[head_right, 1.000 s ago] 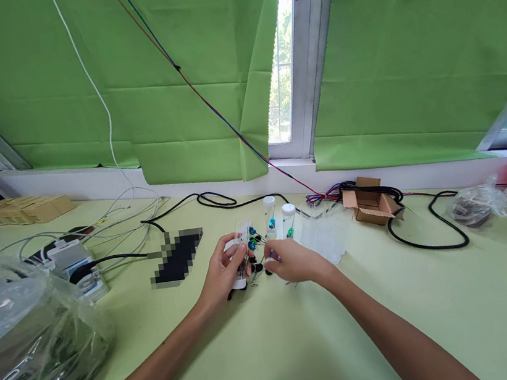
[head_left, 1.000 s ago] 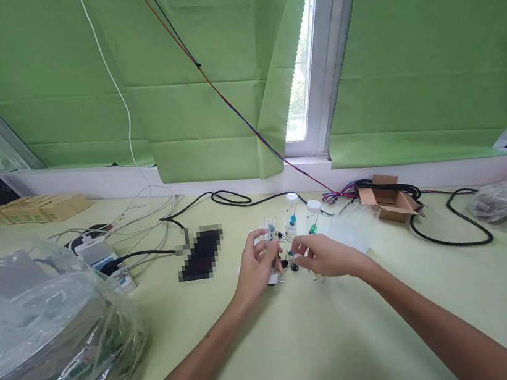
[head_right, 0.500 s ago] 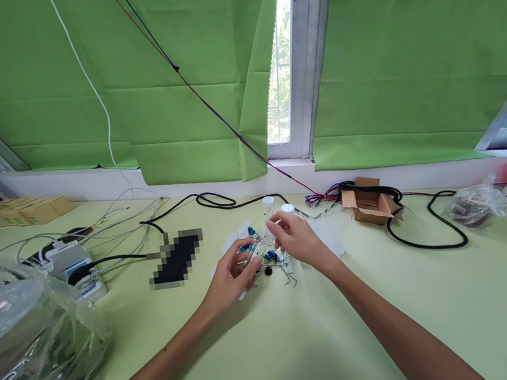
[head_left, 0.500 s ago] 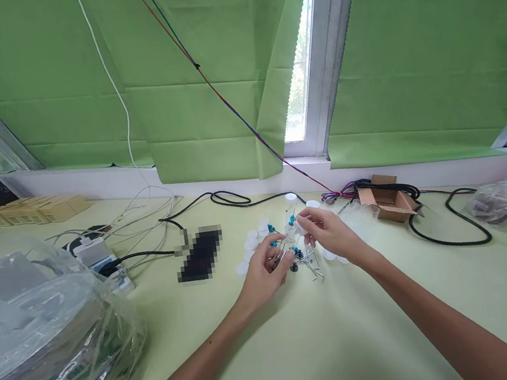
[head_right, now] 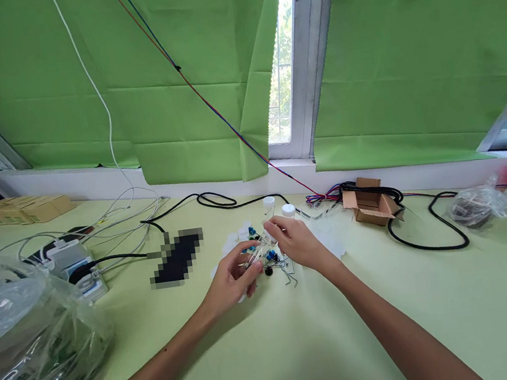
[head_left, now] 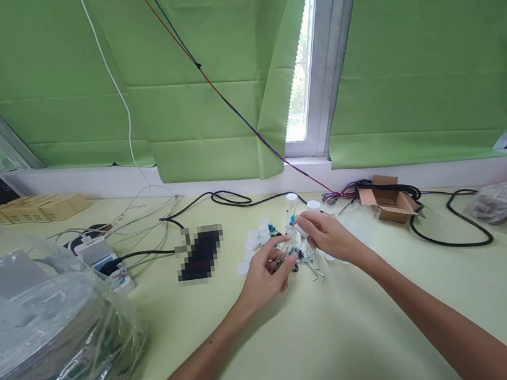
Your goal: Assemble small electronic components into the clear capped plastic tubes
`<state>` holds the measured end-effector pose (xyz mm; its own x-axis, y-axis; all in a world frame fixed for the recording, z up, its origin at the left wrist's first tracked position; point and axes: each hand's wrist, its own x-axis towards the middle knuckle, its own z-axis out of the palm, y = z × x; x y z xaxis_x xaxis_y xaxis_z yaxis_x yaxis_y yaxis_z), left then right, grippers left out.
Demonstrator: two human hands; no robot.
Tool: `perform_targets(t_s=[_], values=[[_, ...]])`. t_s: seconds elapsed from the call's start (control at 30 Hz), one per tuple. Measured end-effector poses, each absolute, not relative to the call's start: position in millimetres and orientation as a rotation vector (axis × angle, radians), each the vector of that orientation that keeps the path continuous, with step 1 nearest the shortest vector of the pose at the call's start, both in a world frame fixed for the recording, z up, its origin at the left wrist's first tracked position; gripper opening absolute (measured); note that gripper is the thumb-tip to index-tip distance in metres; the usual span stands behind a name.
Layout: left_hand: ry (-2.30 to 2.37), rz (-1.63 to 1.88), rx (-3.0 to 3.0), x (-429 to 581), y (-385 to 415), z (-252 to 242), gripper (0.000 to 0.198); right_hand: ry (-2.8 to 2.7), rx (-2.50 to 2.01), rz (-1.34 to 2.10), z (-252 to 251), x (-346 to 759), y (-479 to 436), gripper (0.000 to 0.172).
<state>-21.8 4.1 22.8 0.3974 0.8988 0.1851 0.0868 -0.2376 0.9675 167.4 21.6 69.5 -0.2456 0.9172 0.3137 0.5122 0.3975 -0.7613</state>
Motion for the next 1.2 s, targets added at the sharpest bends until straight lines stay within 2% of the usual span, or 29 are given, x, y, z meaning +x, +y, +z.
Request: perform_targets(t_s=[0.67, 1.2], values=[[0.896, 0.984, 1.785, -22.4, 2.5, 20.4, 0.037, -1.887, -1.252, 0.575, 55.8, 150.5, 15.0, 0.027], [0.922, 0.965, 1.801, -20.4, 1.8, 16.1, 0.035, -1.835, -1.264, 0.546, 47.5, 146.9, 17.1, 0.028]])
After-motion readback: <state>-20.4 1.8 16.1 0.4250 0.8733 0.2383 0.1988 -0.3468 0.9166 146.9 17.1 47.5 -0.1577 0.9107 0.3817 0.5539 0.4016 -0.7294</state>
